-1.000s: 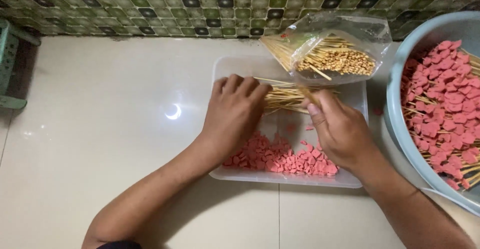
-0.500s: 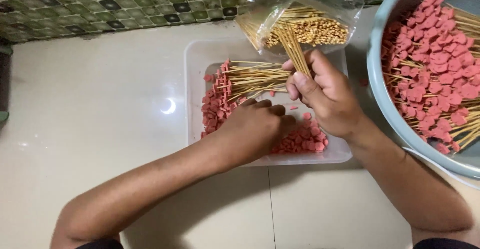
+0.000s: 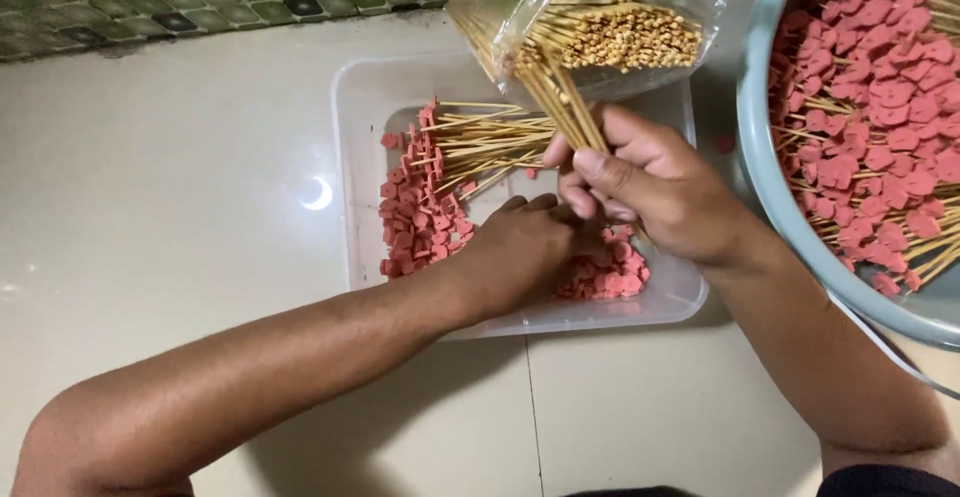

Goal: A person is manually skewering small pink decorative items onto wooden sticks, working from a container of items and a bundle of sticks.

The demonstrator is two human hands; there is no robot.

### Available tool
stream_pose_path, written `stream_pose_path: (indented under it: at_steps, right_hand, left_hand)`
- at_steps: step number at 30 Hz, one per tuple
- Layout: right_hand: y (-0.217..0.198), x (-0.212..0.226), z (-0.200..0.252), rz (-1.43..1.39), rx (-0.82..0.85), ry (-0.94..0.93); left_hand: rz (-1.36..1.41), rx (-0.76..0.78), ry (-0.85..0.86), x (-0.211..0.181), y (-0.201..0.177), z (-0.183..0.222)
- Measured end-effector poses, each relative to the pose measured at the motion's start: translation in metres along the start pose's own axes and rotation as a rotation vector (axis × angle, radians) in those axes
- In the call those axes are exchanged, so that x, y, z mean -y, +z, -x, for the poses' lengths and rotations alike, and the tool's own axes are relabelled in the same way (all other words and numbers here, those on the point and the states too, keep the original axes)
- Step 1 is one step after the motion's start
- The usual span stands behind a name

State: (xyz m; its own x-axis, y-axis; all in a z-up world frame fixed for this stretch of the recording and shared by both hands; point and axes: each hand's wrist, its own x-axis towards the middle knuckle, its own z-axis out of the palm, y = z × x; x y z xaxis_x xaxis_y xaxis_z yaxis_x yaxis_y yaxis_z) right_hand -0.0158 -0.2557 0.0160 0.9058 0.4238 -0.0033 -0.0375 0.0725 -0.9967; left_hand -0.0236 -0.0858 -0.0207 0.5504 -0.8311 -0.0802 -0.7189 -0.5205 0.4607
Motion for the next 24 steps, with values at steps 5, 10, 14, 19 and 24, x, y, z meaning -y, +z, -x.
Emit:
stream_pose_path:
  at_steps: [5,10,14,19,24]
  right_hand:
    - [-0.007,0.005,0.003,0.033,0.029,0.110]
    - [-0.007,0.003,0.002,0.041,0.013,0.106]
    - [-0.006,0.002,0.002,0.022,-0.016,0.084]
    - [-0.006,0.004,0.004,0.040,-0.066,0.085]
    - [-0.006,-0.002,0.005,0.089,-0.067,0.064]
  left_hand:
    - [0.007,0.059,0.008,0.017,0.026,-0.009]
    - [-0.070,0.053,0.038,0.018,0.030,-0.009]
    - [-0.089,-0.021,0.051,0.016,0.033,-0.009]
    - [-0.041,-0.120,0.058,0.016,-0.002,0.004]
    - [0.325,-0.426,0.055,0.015,-0.043,0.037]
